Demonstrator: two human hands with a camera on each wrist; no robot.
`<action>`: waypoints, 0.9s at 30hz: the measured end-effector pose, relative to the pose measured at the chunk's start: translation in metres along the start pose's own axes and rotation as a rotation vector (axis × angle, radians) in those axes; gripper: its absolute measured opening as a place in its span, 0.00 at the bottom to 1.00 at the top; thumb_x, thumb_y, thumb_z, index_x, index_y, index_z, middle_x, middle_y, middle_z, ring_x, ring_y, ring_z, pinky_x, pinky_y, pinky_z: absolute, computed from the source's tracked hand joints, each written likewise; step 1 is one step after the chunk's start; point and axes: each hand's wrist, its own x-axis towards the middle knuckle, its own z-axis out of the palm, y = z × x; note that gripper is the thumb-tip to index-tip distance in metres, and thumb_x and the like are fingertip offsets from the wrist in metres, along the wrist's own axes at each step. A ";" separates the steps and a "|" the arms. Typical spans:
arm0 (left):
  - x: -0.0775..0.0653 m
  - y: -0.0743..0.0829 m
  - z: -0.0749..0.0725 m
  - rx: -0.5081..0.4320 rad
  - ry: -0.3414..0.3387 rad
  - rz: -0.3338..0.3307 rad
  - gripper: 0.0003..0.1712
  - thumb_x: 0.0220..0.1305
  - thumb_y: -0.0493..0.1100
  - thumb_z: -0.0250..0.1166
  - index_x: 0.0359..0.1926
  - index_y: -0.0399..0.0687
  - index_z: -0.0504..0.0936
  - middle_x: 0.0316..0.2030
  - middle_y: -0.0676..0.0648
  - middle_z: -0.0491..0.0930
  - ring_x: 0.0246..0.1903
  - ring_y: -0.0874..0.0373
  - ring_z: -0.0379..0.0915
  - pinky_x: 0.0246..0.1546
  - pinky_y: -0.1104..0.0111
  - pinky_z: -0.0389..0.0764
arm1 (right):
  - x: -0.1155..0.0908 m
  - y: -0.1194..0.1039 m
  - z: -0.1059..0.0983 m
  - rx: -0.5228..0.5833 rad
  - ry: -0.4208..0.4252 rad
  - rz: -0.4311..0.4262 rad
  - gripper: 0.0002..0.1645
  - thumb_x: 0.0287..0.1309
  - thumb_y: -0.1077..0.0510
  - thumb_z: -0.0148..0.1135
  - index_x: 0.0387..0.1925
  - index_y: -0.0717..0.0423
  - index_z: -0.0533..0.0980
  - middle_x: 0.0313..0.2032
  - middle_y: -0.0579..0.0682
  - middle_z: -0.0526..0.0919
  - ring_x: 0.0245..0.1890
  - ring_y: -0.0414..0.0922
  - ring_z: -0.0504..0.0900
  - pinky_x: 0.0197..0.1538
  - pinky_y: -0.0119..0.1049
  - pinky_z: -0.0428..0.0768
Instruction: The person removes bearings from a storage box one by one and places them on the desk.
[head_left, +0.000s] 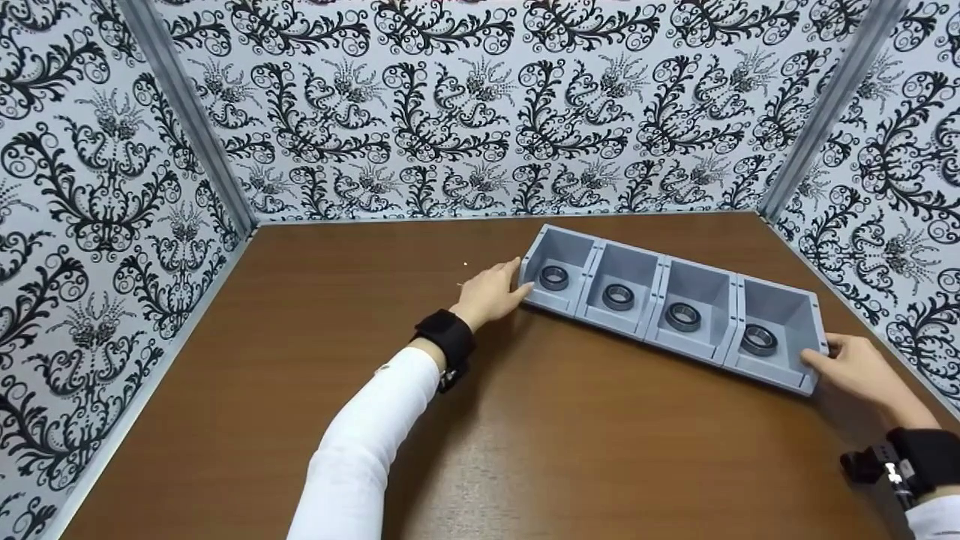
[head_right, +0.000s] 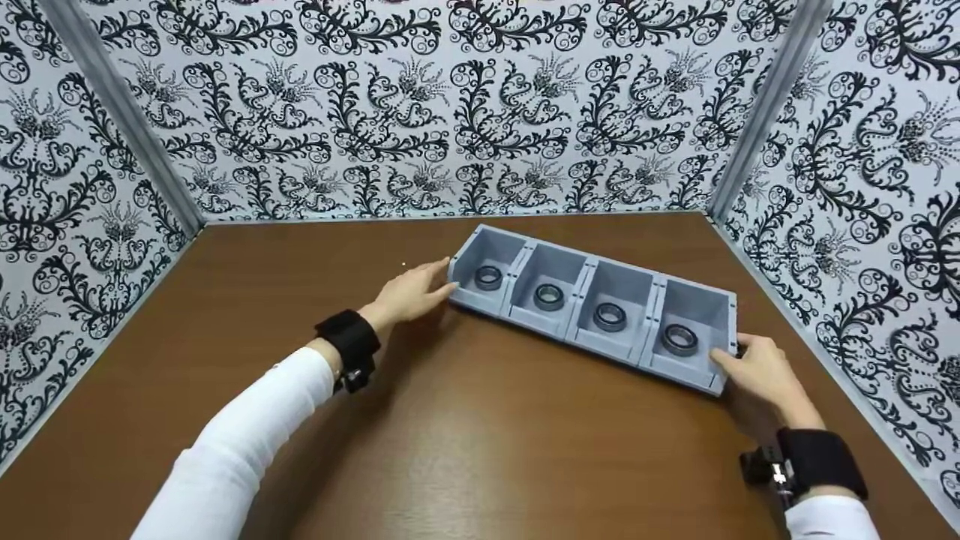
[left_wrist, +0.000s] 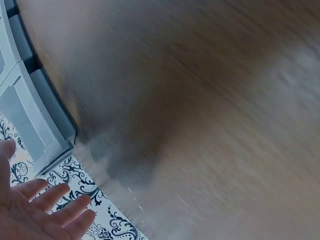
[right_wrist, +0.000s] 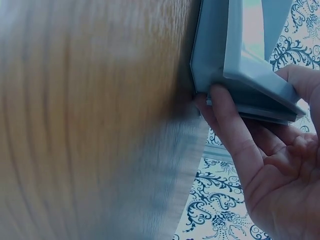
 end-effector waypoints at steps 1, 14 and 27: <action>0.000 0.001 0.001 -0.005 0.007 0.001 0.38 0.77 0.57 0.58 0.79 0.42 0.64 0.72 0.39 0.71 0.70 0.43 0.69 0.65 0.48 0.73 | 0.000 0.000 0.000 0.002 -0.004 -0.003 0.25 0.67 0.64 0.58 0.53 0.87 0.72 0.32 0.69 0.86 0.23 0.32 0.77 0.29 0.25 0.75; 0.005 0.000 0.004 -0.073 0.048 -0.052 0.22 0.75 0.48 0.62 0.61 0.38 0.80 0.53 0.37 0.85 0.54 0.38 0.82 0.52 0.47 0.81 | -0.003 -0.002 0.003 -0.003 -0.025 -0.033 0.21 0.66 0.65 0.60 0.50 0.84 0.75 0.29 0.60 0.86 0.22 0.33 0.76 0.28 0.28 0.75; 0.011 0.004 0.007 -0.185 0.087 -0.113 0.14 0.71 0.43 0.68 0.49 0.37 0.85 0.47 0.37 0.87 0.48 0.39 0.84 0.48 0.48 0.82 | -0.003 0.000 0.003 0.010 -0.020 -0.050 0.21 0.66 0.66 0.60 0.50 0.84 0.75 0.29 0.59 0.86 0.22 0.33 0.76 0.27 0.28 0.76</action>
